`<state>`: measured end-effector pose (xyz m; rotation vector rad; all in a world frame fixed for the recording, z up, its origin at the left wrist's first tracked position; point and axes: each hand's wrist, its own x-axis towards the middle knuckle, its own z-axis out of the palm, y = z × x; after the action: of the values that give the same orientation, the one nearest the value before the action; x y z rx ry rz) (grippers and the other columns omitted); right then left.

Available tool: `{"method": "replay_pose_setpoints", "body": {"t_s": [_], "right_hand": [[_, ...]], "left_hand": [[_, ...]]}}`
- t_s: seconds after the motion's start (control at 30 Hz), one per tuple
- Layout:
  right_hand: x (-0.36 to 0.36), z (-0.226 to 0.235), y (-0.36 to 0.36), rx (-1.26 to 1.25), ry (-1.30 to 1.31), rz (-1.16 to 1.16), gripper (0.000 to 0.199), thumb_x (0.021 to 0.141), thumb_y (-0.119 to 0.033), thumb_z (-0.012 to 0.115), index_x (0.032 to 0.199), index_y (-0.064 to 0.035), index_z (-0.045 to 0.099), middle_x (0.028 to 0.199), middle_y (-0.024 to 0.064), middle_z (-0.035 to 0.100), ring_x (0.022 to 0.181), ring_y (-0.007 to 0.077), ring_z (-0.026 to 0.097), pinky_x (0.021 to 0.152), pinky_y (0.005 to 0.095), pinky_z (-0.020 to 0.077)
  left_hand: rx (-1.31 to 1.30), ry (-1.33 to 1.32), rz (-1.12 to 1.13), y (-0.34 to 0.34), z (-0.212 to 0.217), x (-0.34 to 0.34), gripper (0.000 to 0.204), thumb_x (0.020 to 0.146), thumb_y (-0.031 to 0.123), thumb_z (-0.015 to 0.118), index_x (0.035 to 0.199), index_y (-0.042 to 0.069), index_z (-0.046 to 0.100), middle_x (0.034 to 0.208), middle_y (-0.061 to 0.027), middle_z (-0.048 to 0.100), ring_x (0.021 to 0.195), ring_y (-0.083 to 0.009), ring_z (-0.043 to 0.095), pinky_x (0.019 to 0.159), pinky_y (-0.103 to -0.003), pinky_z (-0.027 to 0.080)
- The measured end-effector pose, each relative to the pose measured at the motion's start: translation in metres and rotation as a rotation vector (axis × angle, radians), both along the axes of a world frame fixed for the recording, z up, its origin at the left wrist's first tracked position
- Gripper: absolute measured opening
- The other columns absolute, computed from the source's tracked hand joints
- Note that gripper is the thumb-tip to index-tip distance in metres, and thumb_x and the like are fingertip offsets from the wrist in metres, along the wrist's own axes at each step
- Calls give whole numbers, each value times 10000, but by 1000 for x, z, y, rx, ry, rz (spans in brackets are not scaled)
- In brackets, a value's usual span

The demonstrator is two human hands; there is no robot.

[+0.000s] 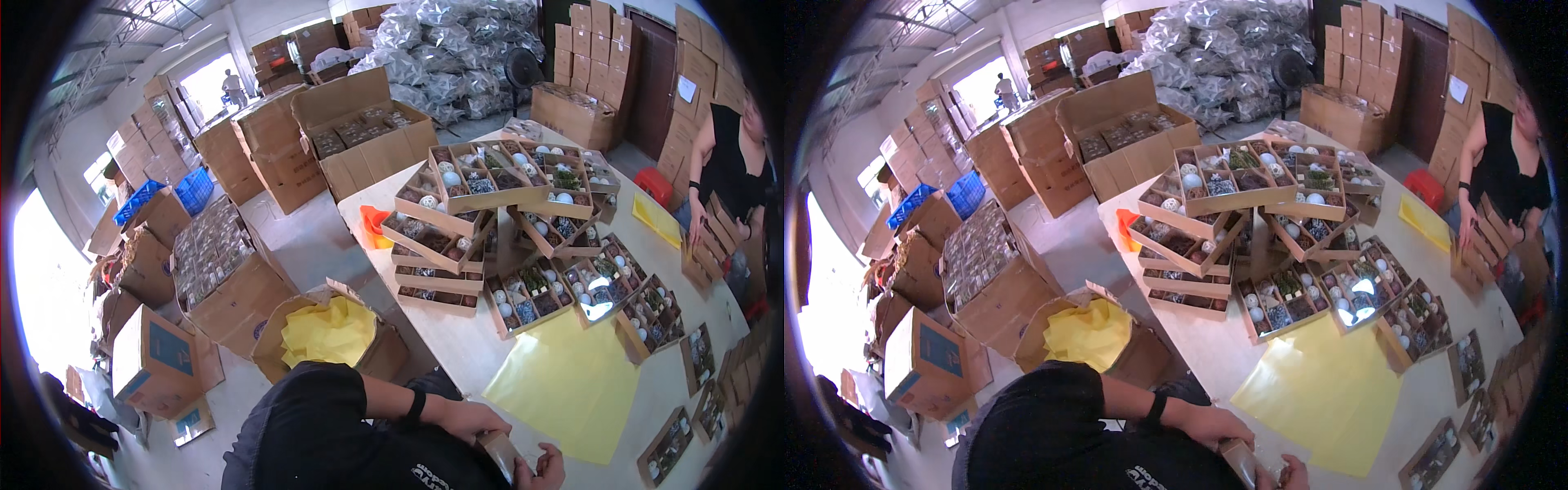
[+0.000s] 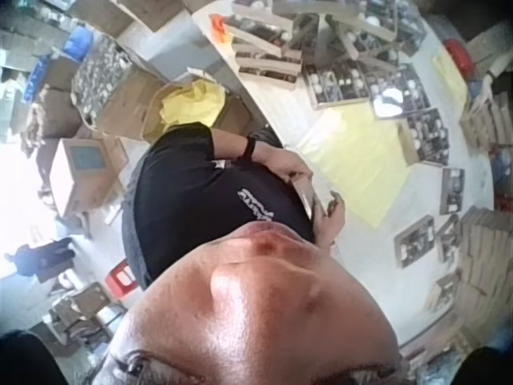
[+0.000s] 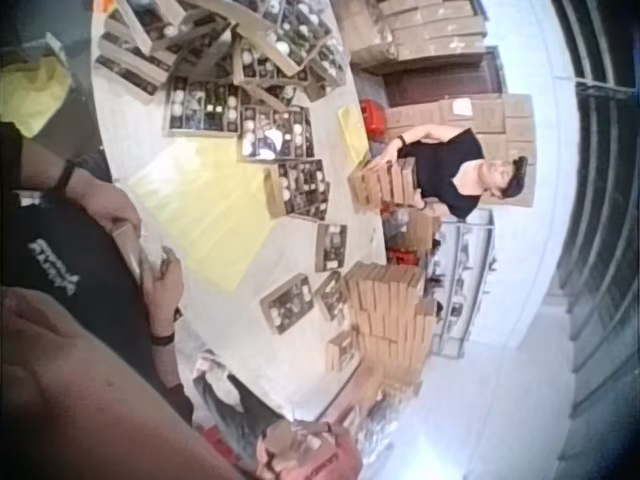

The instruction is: Packing decorative items into small boxes and sealing them with tape.

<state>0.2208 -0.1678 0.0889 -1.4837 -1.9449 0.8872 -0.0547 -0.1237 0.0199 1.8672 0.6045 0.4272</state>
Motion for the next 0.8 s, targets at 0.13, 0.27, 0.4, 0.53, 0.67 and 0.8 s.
{"method": "replay_pose_setpoints", "body": {"t_s": [0.13, 0.27, 0.4, 0.53, 0.67, 0.8], "right_hand": [[-12, 10, 11, -48, 60, -41, 447, 854, -229, 845, 1215, -51, 652, 784, 22, 448, 680, 157, 415, 611, 309, 399], [-19, 4, 17, 66, 60, 3, 444, 854, -205, 851, 1212, -44, 644, 771, 12, 426, 666, 141, 391, 591, 304, 379], [-21, 9, 22, 19, 68, -10, 435, 856, -164, 850, 1218, -47, 638, 769, 11, 420, 662, 133, 387, 582, 298, 371], [-11, 11, 20, -136, 286, -79, 378, 876, -114, 825, 1195, -42, 634, 777, -27, 412, 683, 93, 390, 585, 262, 341], [1, 26, 23, -252, 530, -182, 181, 931, -67, 758, 1067, -31, 644, 765, -60, 442, 679, 55, 380, 596, 220, 311], [11, 43, 27, -398, 550, -80, 84, 975, -63, 705, 924, -34, 644, 722, -55, 510, 622, 51, 425, 566, 217, 342]], "left_hand": [[118, 65, 52, 5, 48, -5, 571, 788, 228, 833, 1269, 61, 574, 1198, -146, 645, 1159, -375, 612, 955, -462, 491], [578, 136, 74, -4, 84, 9, 630, 740, 342, 874, 1217, 67, 569, 1210, -96, 612, 1157, -326, 592, 944, -442, 483], [539, 309, 99, -10, 60, 40, 606, 721, 397, 873, 1128, 64, 570, 1102, -96, 602, 1064, -311, 607, 882, -434, 495], [561, 286, 117, -4, 58, 43, 565, 747, 466, 827, 1061, 73, 570, 1023, -91, 578, 979, -306, 612, 815, -432, 502], [593, 215, 139, 0, 52, 42, 556, 756, 499, 806, 1040, 77, 581, 1006, -91, 580, 951, -305, 613, 790, -429, 504], [570, 188, 182, 1, 50, 45, 538, 746, 494, 816, 1002, 81, 585, 984, -90, 581, 932, -312, 613, 774, -434, 505]]}}
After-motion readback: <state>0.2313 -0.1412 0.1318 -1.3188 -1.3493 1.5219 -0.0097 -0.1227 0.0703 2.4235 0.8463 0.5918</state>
